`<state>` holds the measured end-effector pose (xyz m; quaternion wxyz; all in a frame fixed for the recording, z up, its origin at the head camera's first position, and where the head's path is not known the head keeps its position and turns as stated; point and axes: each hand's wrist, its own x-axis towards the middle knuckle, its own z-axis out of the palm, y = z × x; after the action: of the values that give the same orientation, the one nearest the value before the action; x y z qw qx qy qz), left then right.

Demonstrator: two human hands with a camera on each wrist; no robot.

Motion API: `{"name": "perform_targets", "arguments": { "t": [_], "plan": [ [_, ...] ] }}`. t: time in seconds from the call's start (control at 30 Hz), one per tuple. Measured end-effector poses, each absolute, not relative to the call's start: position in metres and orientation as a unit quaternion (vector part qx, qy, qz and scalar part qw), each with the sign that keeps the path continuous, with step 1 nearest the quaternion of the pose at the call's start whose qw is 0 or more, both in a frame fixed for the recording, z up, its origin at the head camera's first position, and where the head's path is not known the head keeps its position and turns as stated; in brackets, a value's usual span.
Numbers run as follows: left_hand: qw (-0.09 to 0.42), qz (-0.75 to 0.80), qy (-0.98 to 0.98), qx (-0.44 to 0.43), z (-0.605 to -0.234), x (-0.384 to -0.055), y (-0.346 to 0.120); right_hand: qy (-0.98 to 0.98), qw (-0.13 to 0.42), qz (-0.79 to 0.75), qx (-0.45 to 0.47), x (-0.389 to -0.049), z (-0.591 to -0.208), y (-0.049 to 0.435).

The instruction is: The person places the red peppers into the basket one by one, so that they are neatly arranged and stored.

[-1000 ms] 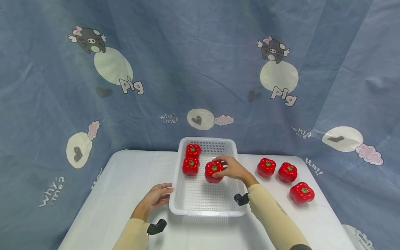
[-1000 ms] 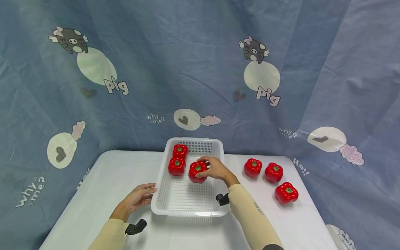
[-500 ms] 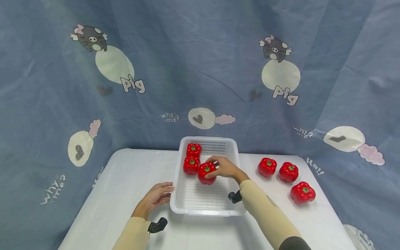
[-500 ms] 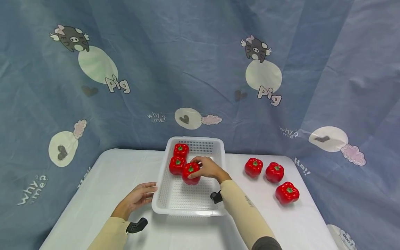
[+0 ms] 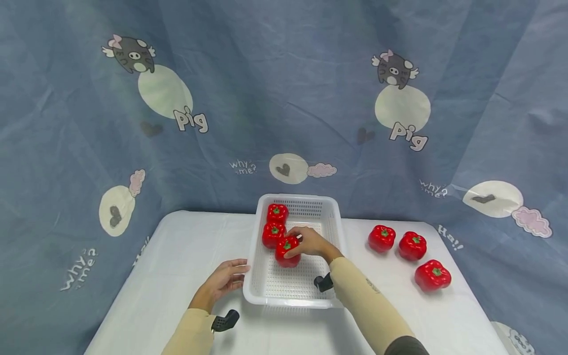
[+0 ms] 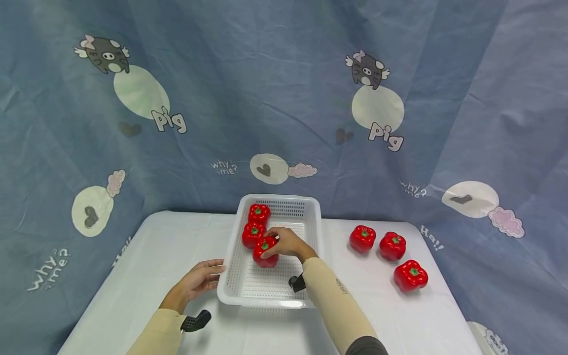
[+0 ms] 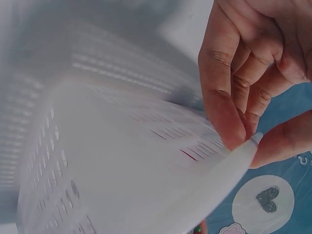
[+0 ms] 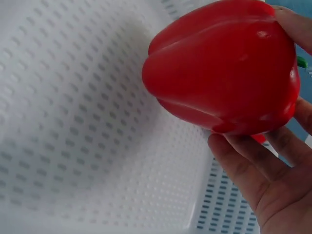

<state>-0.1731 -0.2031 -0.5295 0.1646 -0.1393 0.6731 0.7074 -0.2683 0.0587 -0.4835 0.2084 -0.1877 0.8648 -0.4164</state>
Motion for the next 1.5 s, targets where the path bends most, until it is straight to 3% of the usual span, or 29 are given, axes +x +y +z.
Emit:
{"name": "perform_targets", "arguments": {
  "t": [0.57,0.93,1.5],
  "plan": [
    [0.176,0.709,0.673,-0.114,-0.532,-0.174,-0.201,0.847,0.242,-0.446,-0.156,-0.263,-0.500,0.044],
    [0.188,0.713,0.668,-0.098,-0.530,-0.173,-0.204,0.847,0.237,-0.458,-0.132,-0.256,-0.503,0.035],
    [0.178,0.712,0.668,-0.124,-0.529,-0.173,-0.205,0.833,0.250,-0.466,-0.166,-0.255,-0.501,0.037]
  ]
}}
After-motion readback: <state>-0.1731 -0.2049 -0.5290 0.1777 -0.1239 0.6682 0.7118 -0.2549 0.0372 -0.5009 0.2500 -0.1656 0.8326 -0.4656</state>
